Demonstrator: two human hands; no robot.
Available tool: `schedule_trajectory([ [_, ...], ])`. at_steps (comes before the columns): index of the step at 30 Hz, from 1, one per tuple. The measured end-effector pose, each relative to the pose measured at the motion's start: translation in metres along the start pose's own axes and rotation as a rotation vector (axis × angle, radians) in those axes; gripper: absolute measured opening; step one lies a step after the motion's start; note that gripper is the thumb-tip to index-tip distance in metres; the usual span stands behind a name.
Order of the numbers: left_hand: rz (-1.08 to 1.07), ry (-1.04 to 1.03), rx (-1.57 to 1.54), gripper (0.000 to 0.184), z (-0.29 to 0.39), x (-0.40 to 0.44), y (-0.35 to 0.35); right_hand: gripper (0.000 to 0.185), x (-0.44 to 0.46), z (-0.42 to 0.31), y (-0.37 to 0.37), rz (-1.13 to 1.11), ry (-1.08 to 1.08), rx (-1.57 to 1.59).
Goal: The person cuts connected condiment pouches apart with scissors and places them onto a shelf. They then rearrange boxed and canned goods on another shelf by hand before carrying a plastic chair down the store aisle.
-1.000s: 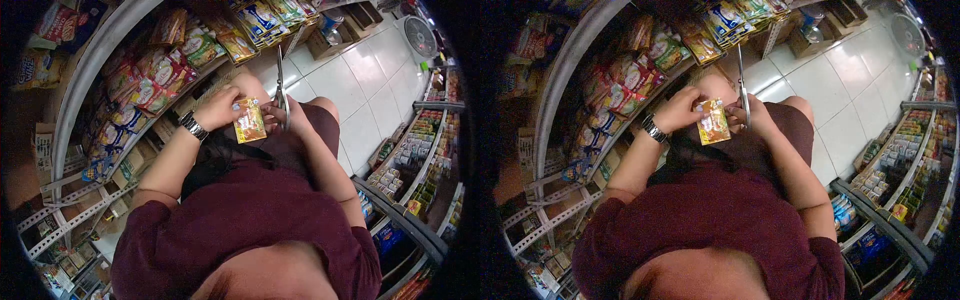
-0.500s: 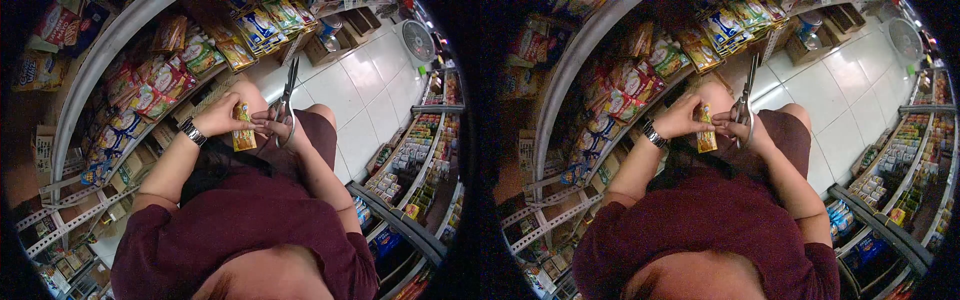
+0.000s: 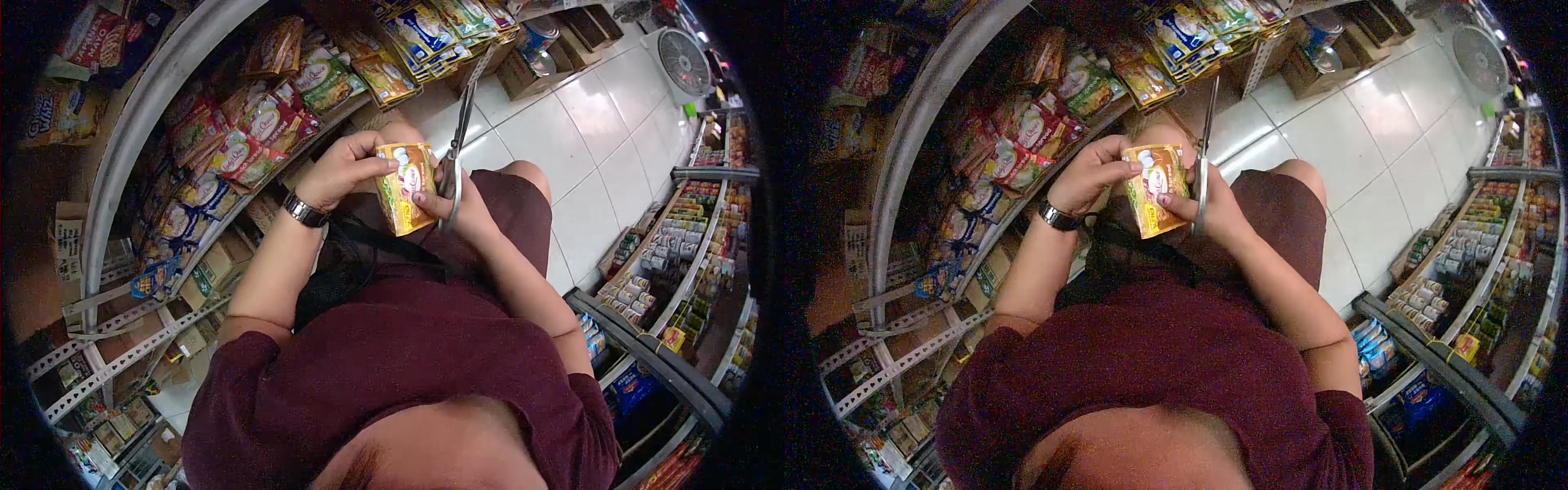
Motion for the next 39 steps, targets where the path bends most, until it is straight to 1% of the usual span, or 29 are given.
schedule_trajectory([
  [1, -0.018, -0.040, -0.007, 0.011, 0.003, 0.000, -0.001, 0.055, 0.002, -0.001, 0.002, 0.001, -0.001, 0.000],
  [2, -0.019, -0.039, -0.009, 0.011, 0.006, -0.001, 0.000, 0.048, 0.004, -0.002, 0.008, 0.017, -0.025, 0.008],
  [3, -0.028, 0.010, 0.065, 0.011, 0.008, -0.003, 0.001, 0.042, 0.005, -0.006, 0.012, 0.033, -0.050, 0.015],
  [4, -0.037, 0.060, 0.138, 0.011, 0.008, -0.004, 0.001, 0.041, 0.003, -0.019, 0.017, 0.078, -0.077, 0.026],
  [5, -0.035, 0.062, 0.135, 0.011, 0.007, -0.005, 0.001, 0.043, 0.006, -0.021, 0.022, 0.107, -0.043, 0.075],
  [7, -0.095, 0.060, 0.147, 0.016, 0.008, -0.005, -0.004, 0.041, 0.013, -0.025, 0.033, 0.114, 0.027, 0.074],
  [8, -0.094, 0.060, 0.147, 0.016, 0.010, -0.005, -0.008, 0.041, 0.016, -0.026, 0.034, 0.113, 0.027, 0.073],
  [10, -0.058, -0.112, -0.030, 0.035, 0.026, -0.004, -0.018, 0.040, 0.020, -0.030, 0.036, 0.128, 0.095, 0.023],
  [11, -0.060, -0.111, -0.030, 0.035, 0.028, -0.004, -0.020, 0.039, 0.020, -0.032, 0.037, 0.137, 0.129, -0.001],
  [12, -0.085, -0.143, -0.030, 0.044, 0.031, -0.004, -0.023, 0.038, 0.020, -0.033, 0.039, 0.168, 0.072, 0.017],
  [13, -0.109, -0.176, -0.030, 0.054, 0.033, -0.004, -0.024, 0.038, 0.019, -0.037, 0.039, 0.168, 0.072, 0.017],
  [14, -0.160, -0.211, 0.071, 0.053, 0.033, -0.004, -0.025, 0.038, 0.018, -0.042, 0.039, 0.182, 0.074, 0.012],
  [15, -0.157, -0.211, 0.070, 0.053, 0.030, -0.001, -0.021, 0.037, 0.018, -0.044, 0.040, 0.195, 0.076, 0.007],
  [16, -0.216, -0.180, 0.104, 0.050, 0.025, 0.001, -0.020, 0.032, 0.017, -0.051, 0.040, 0.187, 0.117, -0.081],
  [17, -0.276, -0.147, 0.137, 0.047, 0.020, 0.001, -0.022, 0.032, 0.012, -0.056, 0.041, 0.185, 0.114, -0.082],
  [18, -0.199, -0.064, 0.005, 0.043, 0.017, 0.000, -0.022, 0.030, 0.000, -0.073, 0.042, 0.262, 0.044, -0.208],
  [20, -0.161, -0.041, -0.051, 0.044, 0.020, -0.001, -0.017, 0.029, -0.013, -0.084, 0.051, 0.337, -0.079, -0.353],
  [21, -0.124, -0.019, -0.105, 0.045, 0.023, -0.001, -0.013, 0.035, 0.002, -0.038, 0.083, 0.225, 0.089, -0.197],
  [22, -0.076, -0.095, -0.011, 0.046, 0.031, -0.001, -0.010, 0.039, 0.001, -0.023, 0.114, 0.121, 0.117, -0.448],
  [24, -0.064, -0.109, 0.008, 0.046, 0.035, -0.002, -0.005, 0.044, -0.014, -0.026, 0.125, 0.008, 0.142, -0.702],
  [26, -0.063, -0.121, -0.007, 0.048, 0.042, -0.004, -0.006, 0.053, -0.053, -0.056, 0.104, -0.170, 0.053, -0.621],
  [27, -0.063, -0.122, -0.010, 0.048, 0.044, -0.003, -0.006, 0.053, -0.057, -0.063, 0.105, -0.170, 0.052, -0.624],
  [29, -0.069, -0.155, -0.046, 0.048, 0.048, -0.003, -0.009, 0.058, -0.070, -0.057, 0.098, -0.426, -0.160, -0.607],
  [30, -0.069, -0.155, -0.048, 0.048, 0.048, -0.002, -0.009, 0.062, -0.072, -0.061, 0.093, -0.449, -0.148, -0.610],
  [33, -0.051, -0.158, -0.072, 0.050, 0.051, -0.002, -0.011, 0.063, -0.074, -0.060, 0.089, -0.462, -0.100, -0.635],
  [36, -0.078, -0.163, -0.063, 0.051, 0.054, -0.003, -0.016, 0.068, -0.070, -0.056, 0.080, -0.510, -0.113, -0.601],
  [39, -0.085, -0.147, -0.091, 0.051, 0.054, -0.003, -0.019, 0.069, -0.065, -0.058, 0.068, -0.546, -0.118, -0.598],
])
Point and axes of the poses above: each hand's wrist, its own x-axis towards the middle knuckle, its own y-axis out of the back of the hand, z = x × y, the point moved 6 cm from there along x, towards the middle knuckle, and after that the axes turned 6 degrees about z, right-handed, at the moved point
